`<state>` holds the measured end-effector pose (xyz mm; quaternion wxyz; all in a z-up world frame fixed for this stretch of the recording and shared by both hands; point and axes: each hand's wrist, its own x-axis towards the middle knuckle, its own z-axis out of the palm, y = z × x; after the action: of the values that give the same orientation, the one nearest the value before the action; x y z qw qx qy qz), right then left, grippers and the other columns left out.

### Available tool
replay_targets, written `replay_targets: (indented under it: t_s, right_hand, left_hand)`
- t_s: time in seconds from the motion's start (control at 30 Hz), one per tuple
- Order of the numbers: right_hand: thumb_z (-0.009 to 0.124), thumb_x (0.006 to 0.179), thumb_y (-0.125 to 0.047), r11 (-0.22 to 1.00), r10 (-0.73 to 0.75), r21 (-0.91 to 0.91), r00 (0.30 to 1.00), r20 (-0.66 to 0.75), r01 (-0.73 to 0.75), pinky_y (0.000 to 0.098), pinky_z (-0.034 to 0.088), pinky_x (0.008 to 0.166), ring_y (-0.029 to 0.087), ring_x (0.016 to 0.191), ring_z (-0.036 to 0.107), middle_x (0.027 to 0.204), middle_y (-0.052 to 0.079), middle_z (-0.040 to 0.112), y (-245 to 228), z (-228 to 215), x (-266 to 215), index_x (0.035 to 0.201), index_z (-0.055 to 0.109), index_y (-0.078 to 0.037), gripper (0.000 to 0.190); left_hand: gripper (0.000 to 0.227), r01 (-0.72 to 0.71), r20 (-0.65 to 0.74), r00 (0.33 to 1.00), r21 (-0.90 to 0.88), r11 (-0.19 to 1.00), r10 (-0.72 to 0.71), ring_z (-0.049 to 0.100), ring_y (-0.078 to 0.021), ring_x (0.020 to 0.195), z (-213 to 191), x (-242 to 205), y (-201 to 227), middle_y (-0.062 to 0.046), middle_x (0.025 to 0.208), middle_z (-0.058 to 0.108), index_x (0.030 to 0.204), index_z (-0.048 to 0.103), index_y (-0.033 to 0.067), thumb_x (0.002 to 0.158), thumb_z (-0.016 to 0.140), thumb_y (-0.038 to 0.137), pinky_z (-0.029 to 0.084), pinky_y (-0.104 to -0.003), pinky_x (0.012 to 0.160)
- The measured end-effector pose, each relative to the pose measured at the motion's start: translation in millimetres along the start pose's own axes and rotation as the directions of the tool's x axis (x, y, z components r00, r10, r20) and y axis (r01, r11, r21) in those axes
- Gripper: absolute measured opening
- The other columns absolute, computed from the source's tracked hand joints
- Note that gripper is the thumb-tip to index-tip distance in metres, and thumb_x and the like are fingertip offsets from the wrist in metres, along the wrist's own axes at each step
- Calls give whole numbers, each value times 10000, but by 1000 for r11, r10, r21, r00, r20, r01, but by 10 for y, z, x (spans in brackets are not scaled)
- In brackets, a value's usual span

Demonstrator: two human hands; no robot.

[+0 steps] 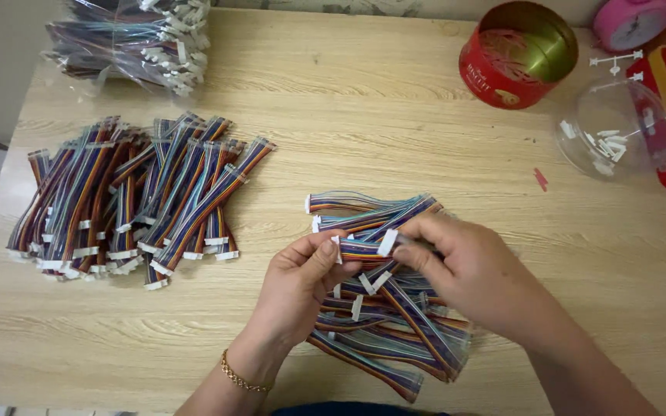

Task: The person attaches white plastic connectors to the ends of multi-colored ribbon cables. They pick up a cable and a connector, align them, and press them together. The completed cables are placed in a pile on the table.

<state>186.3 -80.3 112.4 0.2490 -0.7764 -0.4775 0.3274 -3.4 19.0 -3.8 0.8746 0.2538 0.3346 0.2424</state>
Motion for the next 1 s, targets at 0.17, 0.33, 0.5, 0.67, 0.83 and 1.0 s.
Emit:
replay_targets:
  t_s: [0.17, 0.33, 0.5, 0.67, 0.83, 1.0]
  right_hand:
    - [734, 863, -281, 978, -207, -12, 973, 107, 209, 330, 544, 681, 185, 755, 725, 818, 52, 737, 7, 116, -74, 960, 731, -98, 207]
    - [730, 877, -269, 913, -399, -112, 915, -52, 392, 347, 538, 727, 235, 853, 700, 937, 75, 723, -26, 187, 24, 1048, 721, -85, 251]
    - [727, 862, -288, 856, -435, -318, 900, -23, 406, 422, 503, 757, 282, 852, 679, 916, 71, 745, 220, 146, 234, 1028, 751, -97, 254]
    - [725, 850, -328, 944, -150, -280, 983, 102, 174, 396, 516, 652, 249, 721, 696, 754, 41, 721, 129, -102, 82, 912, 764, -159, 184]
    - [752, 851, -416, 861, -112, -502, 993, -41, 76, 408, 499, 632, 265, 677, 663, 712, 33, 676, 116, 47, -176, 803, 720, -158, 264]
    - [737, 834, -367, 896, -166, -426, 985, -55, 127, 429, 492, 640, 270, 730, 664, 747, 33, 689, 384, 118, -97, 814, 736, -147, 220]
  left_hand:
    - [267, -18, -4, 1000, -6, 1000, 18, 724, -207, 906, -40, 61, -25, -133, 1053, 755, 1170, 694, -24, 982, 631, 155, 610, -347, 844]
    - [259, -110, 14, 994, 74, 991, 109, 729, -191, 921, -53, 47, 12, -124, 1045, 760, 1171, 694, -28, 988, 631, 145, 602, -343, 858]
    - [201, -218, -13, 969, 422, 880, 246, 626, -169, 835, -136, -35, 74, -129, 988, 741, 1162, 736, -49, 1025, 641, 64, 513, -311, 750]
    - [167, -375, 49, 904, 565, 735, 424, 648, -115, 885, -33, -165, 245, -84, 992, 739, 1138, 711, -46, 1017, 624, 31, 534, -254, 798]
    - [134, -447, 71, 851, 618, 646, 521, 683, -90, 913, -36, -57, 159, -61, 987, 734, 1121, 687, -35, 1019, 620, 19, 578, -236, 843]
    - [179, -272, 44, 927, 765, 584, 374, 653, -102, 868, -92, -94, 183, -62, 945, 750, 1155, 733, 12, 997, 664, 61, 558, -250, 778]
